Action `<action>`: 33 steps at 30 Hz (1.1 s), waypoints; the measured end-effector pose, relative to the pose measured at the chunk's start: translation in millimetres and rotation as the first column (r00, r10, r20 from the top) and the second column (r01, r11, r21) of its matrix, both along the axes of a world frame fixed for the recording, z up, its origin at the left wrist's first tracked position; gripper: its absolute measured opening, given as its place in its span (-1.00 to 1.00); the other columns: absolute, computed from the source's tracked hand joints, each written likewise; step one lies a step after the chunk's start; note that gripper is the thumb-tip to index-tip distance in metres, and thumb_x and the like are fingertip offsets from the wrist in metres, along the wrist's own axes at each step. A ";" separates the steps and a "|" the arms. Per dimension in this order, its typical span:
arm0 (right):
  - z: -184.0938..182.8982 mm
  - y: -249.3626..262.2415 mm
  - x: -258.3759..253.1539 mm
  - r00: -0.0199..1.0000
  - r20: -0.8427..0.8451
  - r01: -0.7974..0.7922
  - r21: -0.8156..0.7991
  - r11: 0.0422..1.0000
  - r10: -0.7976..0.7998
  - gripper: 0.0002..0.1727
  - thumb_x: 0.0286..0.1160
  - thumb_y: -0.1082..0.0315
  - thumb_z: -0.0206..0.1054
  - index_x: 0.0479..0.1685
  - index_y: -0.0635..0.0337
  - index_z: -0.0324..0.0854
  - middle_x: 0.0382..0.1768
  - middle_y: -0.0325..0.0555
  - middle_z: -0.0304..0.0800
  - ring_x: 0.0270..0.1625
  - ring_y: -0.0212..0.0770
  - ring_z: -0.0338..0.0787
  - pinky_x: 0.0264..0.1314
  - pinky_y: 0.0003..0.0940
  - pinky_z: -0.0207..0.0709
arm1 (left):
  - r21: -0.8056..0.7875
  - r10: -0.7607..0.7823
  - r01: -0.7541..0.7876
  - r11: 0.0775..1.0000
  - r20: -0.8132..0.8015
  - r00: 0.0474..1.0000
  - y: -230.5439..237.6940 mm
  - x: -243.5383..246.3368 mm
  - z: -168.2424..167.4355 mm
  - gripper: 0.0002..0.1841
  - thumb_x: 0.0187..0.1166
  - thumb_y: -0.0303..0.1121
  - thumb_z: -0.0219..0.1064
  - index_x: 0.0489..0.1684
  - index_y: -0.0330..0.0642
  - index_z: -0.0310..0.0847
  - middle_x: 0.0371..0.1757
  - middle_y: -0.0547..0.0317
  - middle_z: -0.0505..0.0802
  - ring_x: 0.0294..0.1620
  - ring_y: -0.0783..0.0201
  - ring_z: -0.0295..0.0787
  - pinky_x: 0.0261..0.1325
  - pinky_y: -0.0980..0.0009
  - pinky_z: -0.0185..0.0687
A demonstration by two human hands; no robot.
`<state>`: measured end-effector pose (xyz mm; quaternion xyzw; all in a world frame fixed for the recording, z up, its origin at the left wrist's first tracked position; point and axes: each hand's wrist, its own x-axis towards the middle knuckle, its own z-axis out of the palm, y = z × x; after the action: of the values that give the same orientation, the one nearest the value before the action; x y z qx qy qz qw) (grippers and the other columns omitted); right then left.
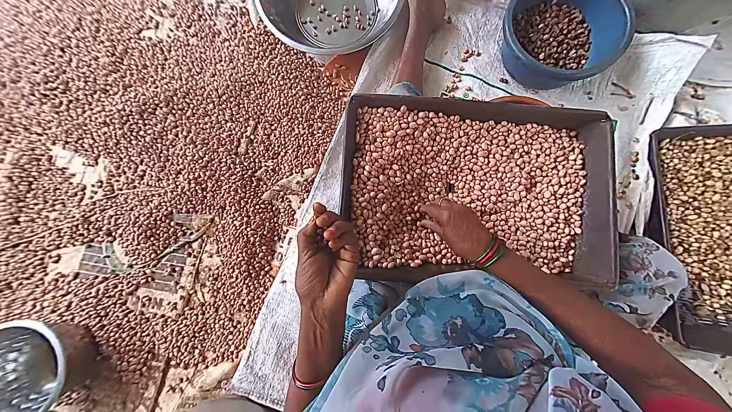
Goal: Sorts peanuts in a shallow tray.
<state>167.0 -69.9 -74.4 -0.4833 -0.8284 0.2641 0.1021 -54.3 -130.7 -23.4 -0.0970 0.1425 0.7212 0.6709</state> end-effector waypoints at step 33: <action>0.9 -11.5 -54.4 0.850 -0.277 -0.409 0.186 0.893 0.447 -0.78 0.45 0.28 0.44 -0.09 0.19 0.88 -0.44 0.02 0.84 -0.39 0.00 0.85 -0.41 -0.06 0.59 | 0.028 0.083 -0.084 0.996 0.022 0.996 -9.7 -10.4 -5.7 -0.67 0.77 -0.35 -0.07 -0.24 -0.25 0.63 -0.49 0.21 0.76 -0.55 0.46 0.74 -0.42 0.69 0.67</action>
<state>112.6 -81.4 -73.5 -0.2312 -0.9028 0.3030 0.1993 -64.7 -140.4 -29.0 -0.1008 0.1209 0.7495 0.6430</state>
